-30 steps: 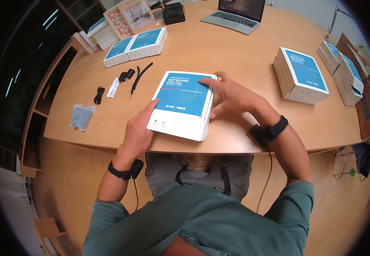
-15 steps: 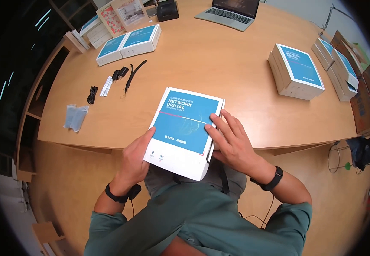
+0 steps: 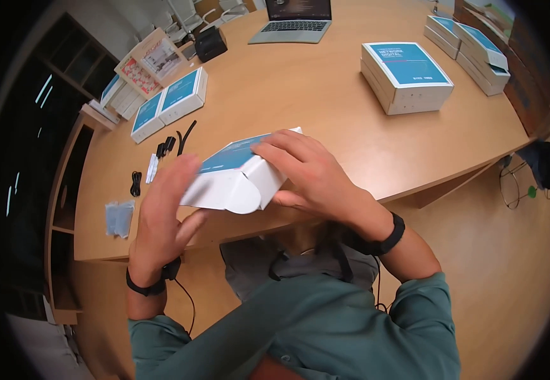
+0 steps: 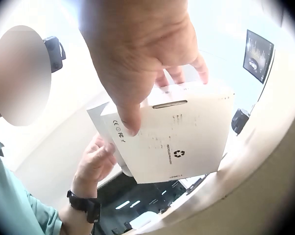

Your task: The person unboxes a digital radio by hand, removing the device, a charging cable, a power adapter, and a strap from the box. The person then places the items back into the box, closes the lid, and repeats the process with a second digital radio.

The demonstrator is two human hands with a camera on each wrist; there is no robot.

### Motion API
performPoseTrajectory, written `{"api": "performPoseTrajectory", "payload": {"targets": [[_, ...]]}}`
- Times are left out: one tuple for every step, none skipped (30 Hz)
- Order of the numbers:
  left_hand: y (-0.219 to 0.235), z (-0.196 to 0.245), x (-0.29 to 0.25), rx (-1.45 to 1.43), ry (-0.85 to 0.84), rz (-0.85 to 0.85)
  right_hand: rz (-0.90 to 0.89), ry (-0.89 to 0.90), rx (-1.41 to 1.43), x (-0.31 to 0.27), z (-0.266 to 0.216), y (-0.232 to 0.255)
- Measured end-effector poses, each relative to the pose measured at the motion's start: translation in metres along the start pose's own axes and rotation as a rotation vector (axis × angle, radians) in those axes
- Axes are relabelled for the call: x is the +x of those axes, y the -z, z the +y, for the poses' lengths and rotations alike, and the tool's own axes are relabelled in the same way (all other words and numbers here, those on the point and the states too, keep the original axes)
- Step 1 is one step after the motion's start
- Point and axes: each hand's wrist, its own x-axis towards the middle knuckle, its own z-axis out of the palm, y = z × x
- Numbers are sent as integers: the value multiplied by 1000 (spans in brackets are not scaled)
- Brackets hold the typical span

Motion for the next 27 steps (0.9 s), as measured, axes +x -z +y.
{"api": "performPoseTrajectory", "payload": {"targets": [[3,5,12,-10,-192,-25,3,-12,19,3,-1,0],[4,9,22,-21,-382,-49,9,-16,16,6,-2,0],[2,13,29,-24,-387,-50,18,-26,41,8,-3,0],[-1,16,36,10,-426,-35,26,-35,66,9,-3,1],[-3,17,43,46,-468,-19,31,-36,61,11,-2,2],[-5,13,49,44,-477,-21,42,-44,61,10,-1,2],[-7,5,52,-6,-465,2,53,-54,63,10,0,2],[-9,0,55,-56,-455,24,62,-60,61,9,0,3],[-12,0,58,-58,-465,17,38,-102,76,9,0,4],[-15,1,61,38,-514,64,13,-143,91,9,1,5],[-19,1,63,134,-562,114,20,-150,88,8,1,6],[-23,2,64,130,-569,112,22,-168,116,8,2,6],[-27,3,64,181,-577,139,21,-183,145,8,2,7],[-31,4,64,232,-583,166,21,-183,144,8,3,8],[-36,7,65,234,-581,168,34,-186,141,9,2,8],[-41,11,66,237,-561,168,44,-184,140,11,1,7],[-44,12,66,242,-538,169,37,-173,143,13,1,6],[-49,8,65,180,-508,148,93,-106,147,14,1,3],[-45,5,66,190,-495,152,150,-40,153,16,0,0],[-37,0,67,164,-421,112,143,-28,163,17,0,1],[-28,-6,68,140,-347,73,107,-78,187,15,1,5],[-17,-13,68,121,-231,21,74,-129,211,15,2,8],[-11,-25,67,134,-223,21,73,-118,223,15,2,10],[-9,-39,64,112,-61,31,73,-146,219,15,2,12],[-7,-54,62,87,99,45,75,-174,213,16,4,13],[-6,-71,60,96,106,48,70,-166,203,16,7,13],[-6,-90,58,-104,250,-50,66,-158,209,18,9,13]]}}
